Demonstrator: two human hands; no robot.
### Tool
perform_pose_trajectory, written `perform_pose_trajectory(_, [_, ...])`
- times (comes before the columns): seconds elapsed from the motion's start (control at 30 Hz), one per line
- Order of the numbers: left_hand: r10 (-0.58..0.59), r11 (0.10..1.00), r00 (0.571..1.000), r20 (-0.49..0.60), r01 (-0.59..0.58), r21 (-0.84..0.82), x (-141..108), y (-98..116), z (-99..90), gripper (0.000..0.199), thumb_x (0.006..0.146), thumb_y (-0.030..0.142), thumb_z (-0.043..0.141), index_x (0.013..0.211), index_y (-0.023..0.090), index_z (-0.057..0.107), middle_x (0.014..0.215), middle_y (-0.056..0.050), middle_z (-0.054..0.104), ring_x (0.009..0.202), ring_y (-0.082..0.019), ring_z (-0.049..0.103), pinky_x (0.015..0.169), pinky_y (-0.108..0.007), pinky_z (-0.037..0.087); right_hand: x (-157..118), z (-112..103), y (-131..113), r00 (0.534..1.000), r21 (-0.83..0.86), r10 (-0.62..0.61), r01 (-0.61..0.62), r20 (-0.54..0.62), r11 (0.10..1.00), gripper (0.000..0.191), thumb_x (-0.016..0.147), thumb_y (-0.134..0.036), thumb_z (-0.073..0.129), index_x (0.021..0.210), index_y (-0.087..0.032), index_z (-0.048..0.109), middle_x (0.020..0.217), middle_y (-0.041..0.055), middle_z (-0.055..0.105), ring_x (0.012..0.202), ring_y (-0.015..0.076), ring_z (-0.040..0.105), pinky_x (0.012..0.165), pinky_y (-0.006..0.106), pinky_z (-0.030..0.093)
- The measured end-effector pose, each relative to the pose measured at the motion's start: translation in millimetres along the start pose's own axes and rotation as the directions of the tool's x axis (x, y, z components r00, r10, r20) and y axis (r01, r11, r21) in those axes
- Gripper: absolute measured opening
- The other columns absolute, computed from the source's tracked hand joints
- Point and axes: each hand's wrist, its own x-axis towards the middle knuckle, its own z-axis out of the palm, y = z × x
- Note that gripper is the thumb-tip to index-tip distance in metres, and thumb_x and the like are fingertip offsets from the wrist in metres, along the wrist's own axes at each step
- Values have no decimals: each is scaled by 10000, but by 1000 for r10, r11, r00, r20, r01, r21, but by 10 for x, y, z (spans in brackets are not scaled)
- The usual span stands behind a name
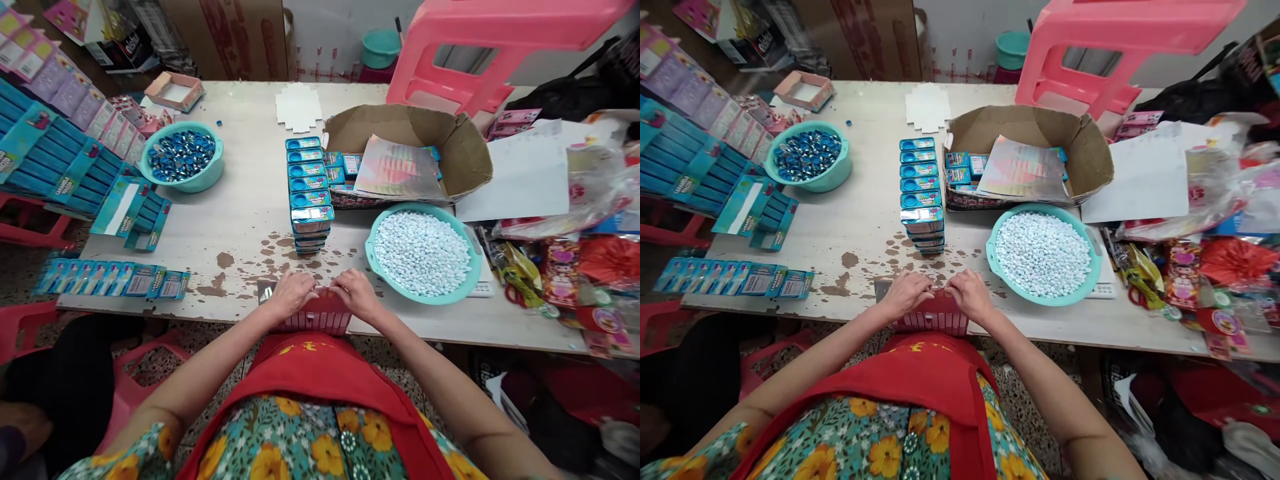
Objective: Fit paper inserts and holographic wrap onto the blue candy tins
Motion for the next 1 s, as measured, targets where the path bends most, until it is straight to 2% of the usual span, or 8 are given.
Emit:
perform_pose_trajectory(0.17, [45,998,999,29,-46,30,-89,-123,58,337,930,381,374,888,175,637,882,-77,632,857,-189,560,769,-307,382,0,21,-130,997,-2,74,-74,32,997,215,895,-348,519,773,-231,651,774,27,666,819,196,521,756,324,319])
perform_pose_trajectory(0.3, [19,995,1000,8,-18,-96,-157,-303,73,328,937,347,361,906,190,647,863,-56,638,831,-175,574,725,-276,404,3,207,-298,997,-23,72,-72,-11,997,201,885,-398,531,945,-250,654,898,36,683,889,203,547,862,358,309])
perform_pose_trajectory(0.4, [37,989,999,-24,-40,-145,-219,-371,102,314,945,316,344,1028,208,627,943,-55,652,873,-174,583,755,-278,406,18,379,-420,998,-77,44,-47,-37,996,225,904,-400,498,937,-261,672,839,36,678,862,197,547,895,368,289])
perform_pose_trajectory(0.53, [47,996,992,-113,-55,-65,-304,-394,169,298,921,361,415,1120,221,586,1005,-71,649,951,-198,558,848,-333,370,13,500,-497,992,-117,89,-99,-86,988,252,920,-369,474,881,-241,688,759,34,649,809,184,528,871,349,290])
perform_pose_trajectory(0.67, [13,999,999,-47,-15,-34,-316,-420,223,298,922,371,407,908,194,646,884,-66,645,893,-200,549,805,-332,369,-7,466,-483,993,-129,102,-110,-66,985,250,914,-368,487,838,-237,687,742,27,648,815,186,511,866,352,287])
perform_pose_trajectory(0.8, [16,992,998,60,-8,-130,-237,-448,184,371,934,391,363,821,184,650,836,-54,631,843,-178,550,740,-280,388,19,384,-453,991,-131,123,-129,-57,983,246,913,-375,488,829,-248,681,773,20,667,871,199,514,946,401,240])
perform_pose_trajectory(0.9, [-21,975,994,110,45,-219,-155,-465,109,375,943,383,339,859,194,652,869,-35,646,826,-157,571,716,-252,401,72,354,-427,994,-128,80,-88,-73,988,210,909,-382,497,933,-266,671,863,23,687,929,206,526,1019,453,151])
perform_pose_trajectory(1.0, [-54,962,995,80,74,-264,-111,-507,62,301,908,419,428,1064,231,605,985,-19,667,895,-163,589,760,-256,407,132,351,-341,997,-72,58,-62,-58,995,203,911,-370,499,920,-262,670,841,13,685,867,178,546,999,413,196])
